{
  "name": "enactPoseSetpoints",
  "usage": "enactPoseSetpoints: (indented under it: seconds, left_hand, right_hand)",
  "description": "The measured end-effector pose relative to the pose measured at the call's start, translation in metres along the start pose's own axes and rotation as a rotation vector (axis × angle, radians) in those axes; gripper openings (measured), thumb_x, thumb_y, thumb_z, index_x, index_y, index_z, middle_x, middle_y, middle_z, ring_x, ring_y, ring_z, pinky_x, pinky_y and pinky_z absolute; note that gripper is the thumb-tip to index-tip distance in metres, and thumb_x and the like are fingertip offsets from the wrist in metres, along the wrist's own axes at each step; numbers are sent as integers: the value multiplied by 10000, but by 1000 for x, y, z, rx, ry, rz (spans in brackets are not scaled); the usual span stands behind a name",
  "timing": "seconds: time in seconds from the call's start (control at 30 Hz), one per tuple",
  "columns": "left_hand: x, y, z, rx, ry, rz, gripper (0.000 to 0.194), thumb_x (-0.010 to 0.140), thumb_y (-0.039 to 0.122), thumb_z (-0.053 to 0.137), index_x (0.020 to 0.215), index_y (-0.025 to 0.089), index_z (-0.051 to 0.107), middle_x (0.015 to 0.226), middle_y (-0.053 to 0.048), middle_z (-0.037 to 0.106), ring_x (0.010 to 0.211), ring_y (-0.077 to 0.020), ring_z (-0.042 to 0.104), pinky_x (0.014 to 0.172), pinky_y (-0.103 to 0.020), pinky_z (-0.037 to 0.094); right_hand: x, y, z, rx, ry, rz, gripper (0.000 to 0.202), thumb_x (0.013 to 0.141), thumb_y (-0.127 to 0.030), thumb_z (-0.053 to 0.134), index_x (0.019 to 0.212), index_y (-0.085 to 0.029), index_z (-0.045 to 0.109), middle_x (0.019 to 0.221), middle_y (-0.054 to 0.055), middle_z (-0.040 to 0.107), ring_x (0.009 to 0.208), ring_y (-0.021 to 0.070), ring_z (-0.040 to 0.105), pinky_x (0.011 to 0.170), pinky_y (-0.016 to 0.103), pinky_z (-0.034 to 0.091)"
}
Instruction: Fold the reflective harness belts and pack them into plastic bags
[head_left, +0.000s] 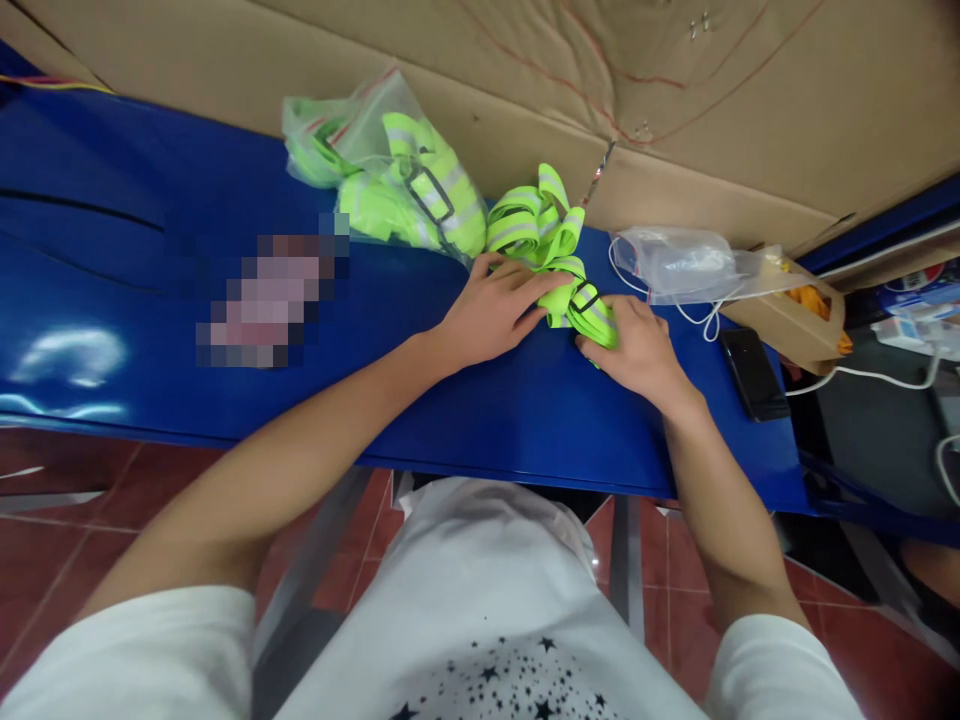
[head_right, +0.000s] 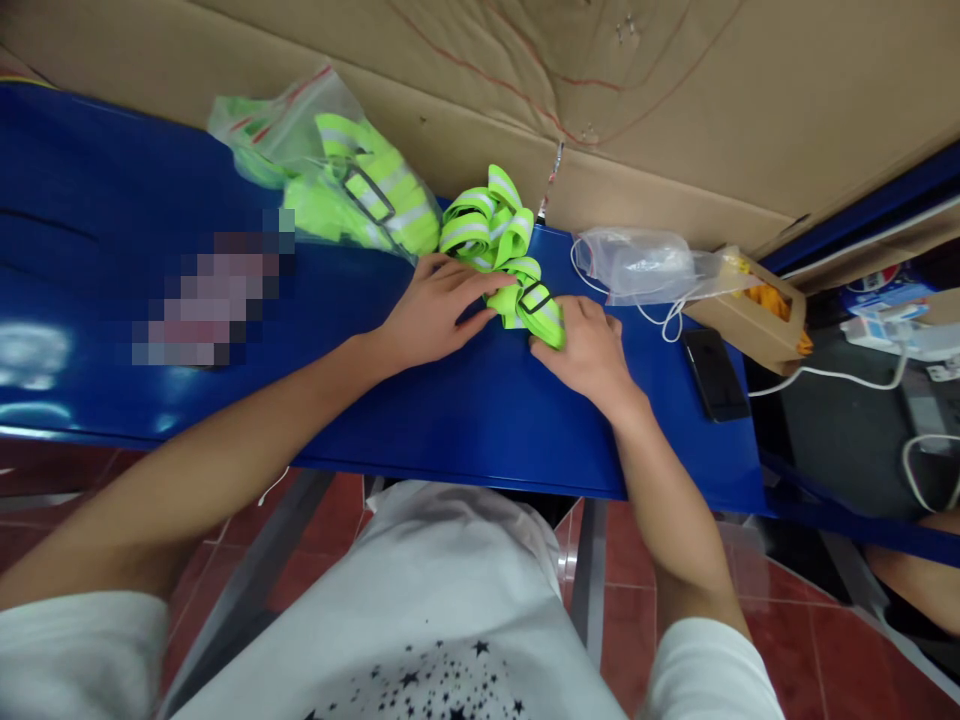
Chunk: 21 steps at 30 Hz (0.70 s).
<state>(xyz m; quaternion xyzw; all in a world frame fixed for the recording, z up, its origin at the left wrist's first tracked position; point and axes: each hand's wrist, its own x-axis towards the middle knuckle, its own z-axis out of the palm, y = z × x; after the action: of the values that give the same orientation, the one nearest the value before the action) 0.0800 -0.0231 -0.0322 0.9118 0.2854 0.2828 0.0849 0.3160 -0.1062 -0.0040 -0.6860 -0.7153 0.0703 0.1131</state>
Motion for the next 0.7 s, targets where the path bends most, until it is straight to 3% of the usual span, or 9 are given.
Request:
enactPoseSetpoints:
  seconds: [0.1, 0.2, 0.3, 0.37, 0.47, 0.57, 0.7]
  left_hand:
    - [0, 1, 0, -19, 60, 18, 371, 1056, 281, 451, 1392, 243, 601, 1202, -89, 744, 1162, -264, 656, 1108, -468, 352]
    - [0, 1, 2, -33, 74, 41, 338, 1063, 265, 421, 1325, 237, 632, 1164, -83, 751, 1135, -255, 667, 1081, -452, 378]
    - [0, 1, 4, -55, 57, 51, 309, 1048, 259, 444, 1280, 225, 644, 1161, -88, 748, 1128, -258, 669, 1039, -436, 415]
    - [0, 2, 4, -63, 58, 52, 279, 1028, 247, 473, 1238, 206, 651, 1137, -89, 746, 1090, -251, 678, 998, -414, 442]
    - [0, 4, -1, -74, 99, 55, 198, 996, 229, 509, 1115, 184, 661, 994, -70, 736, 952, -222, 687, 929, -377, 471]
    - [-2, 11, -9, -140, 103, 69, 128, 970, 232, 537, 1003, 194, 655, 864, -31, 702, 808, -181, 661, 814, -321, 480]
    - [-5, 26, -12, -354, -32, 52, 157, 991, 300, 538, 961, 198, 654, 828, -10, 687, 732, -138, 637, 712, -261, 470]
  right_hand:
    - [-4, 0, -6, 8, -42, 44, 664, 838, -428, 668, 1432, -184, 498, 1185, 159, 729, 1166, 405, 664, 1113, 719, 341]
    - [-9, -7, -6, -1, -41, 54, 908, 836, -478, 715, 1600, -197, 314, 1329, 189, 683, 1246, 441, 632, 1140, 795, 251]
    - [-11, -18, -2, -9, -31, 8, 967, 854, -467, 726, 1658, -230, 243, 1485, 205, 585, 1305, 460, 596, 1094, 734, 391]
    - [-11, -22, -1, -16, -45, 9, 851, 889, -428, 694, 1635, -237, 331, 1393, 200, 652, 1214, 456, 651, 1001, 663, 499]
    - [-10, -19, -1, 28, 2, 56, 692, 942, -420, 626, 1579, -224, 437, 1228, 187, 729, 1049, 436, 710, 919, 632, 545]
    - [-5, -8, 1, 275, 107, 54, 644, 949, -473, 631, 1527, -232, 480, 1211, 142, 732, 1013, 374, 718, 948, 597, 557]
    - [3, 0, -1, 906, 239, 4, 541, 903, -513, 716, 1373, -288, 571, 1322, 50, 681, 1152, 265, 689, 1057, 484, 553]
